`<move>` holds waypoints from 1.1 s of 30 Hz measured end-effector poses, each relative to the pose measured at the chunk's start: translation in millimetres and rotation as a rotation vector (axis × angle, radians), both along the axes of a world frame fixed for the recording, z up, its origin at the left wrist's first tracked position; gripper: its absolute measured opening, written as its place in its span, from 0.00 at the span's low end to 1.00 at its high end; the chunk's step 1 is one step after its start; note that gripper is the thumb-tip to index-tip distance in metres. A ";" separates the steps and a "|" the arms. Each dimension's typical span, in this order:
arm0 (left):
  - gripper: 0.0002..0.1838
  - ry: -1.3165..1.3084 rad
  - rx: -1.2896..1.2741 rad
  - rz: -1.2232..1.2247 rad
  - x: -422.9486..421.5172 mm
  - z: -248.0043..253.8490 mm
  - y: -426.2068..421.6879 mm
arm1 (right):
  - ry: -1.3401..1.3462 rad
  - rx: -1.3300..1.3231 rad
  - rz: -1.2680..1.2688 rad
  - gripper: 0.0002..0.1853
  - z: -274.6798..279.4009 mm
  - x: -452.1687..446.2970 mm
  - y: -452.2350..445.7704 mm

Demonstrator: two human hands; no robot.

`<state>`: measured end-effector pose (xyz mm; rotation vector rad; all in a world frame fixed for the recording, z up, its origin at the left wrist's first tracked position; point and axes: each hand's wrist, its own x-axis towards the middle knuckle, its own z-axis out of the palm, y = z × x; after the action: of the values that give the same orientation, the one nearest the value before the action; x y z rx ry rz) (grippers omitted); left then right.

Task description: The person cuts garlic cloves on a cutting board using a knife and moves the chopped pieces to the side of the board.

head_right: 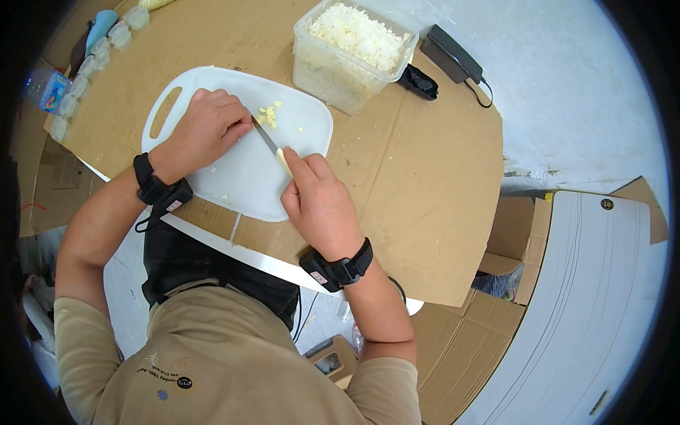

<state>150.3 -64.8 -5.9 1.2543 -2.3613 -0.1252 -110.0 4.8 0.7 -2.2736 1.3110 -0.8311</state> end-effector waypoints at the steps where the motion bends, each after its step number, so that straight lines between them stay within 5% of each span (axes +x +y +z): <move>1: 0.03 0.004 0.002 -0.001 0.3 -0.1 -0.3 | 0.000 0.001 -0.001 0.25 -0.1 0.5 0.2; 18: 0.02 0.028 0.029 0.017 1.4 6.0 -1.3 | -0.134 -0.073 -0.076 0.25 0.0 -6.6 -0.9; 27: 0.11 0.064 0.045 0.088 38.6 28.0 -17.1 | -0.100 -0.042 -0.001 0.25 -2.7 -7.3 -1.1; 29: 0.13 0.217 0.181 0.182 47.6 29.6 -18.8 | -0.065 -0.014 0.006 0.25 -2.1 -7.6 0.1; 33: 0.15 0.117 0.287 0.229 62.9 33.7 -21.0 | -0.012 0.028 -0.013 0.24 -2.1 -7.5 0.2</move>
<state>213.2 -85.8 27.8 1.5945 -2.1364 -0.4636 -117.5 5.0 -1.4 -2.2377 1.3260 -0.8242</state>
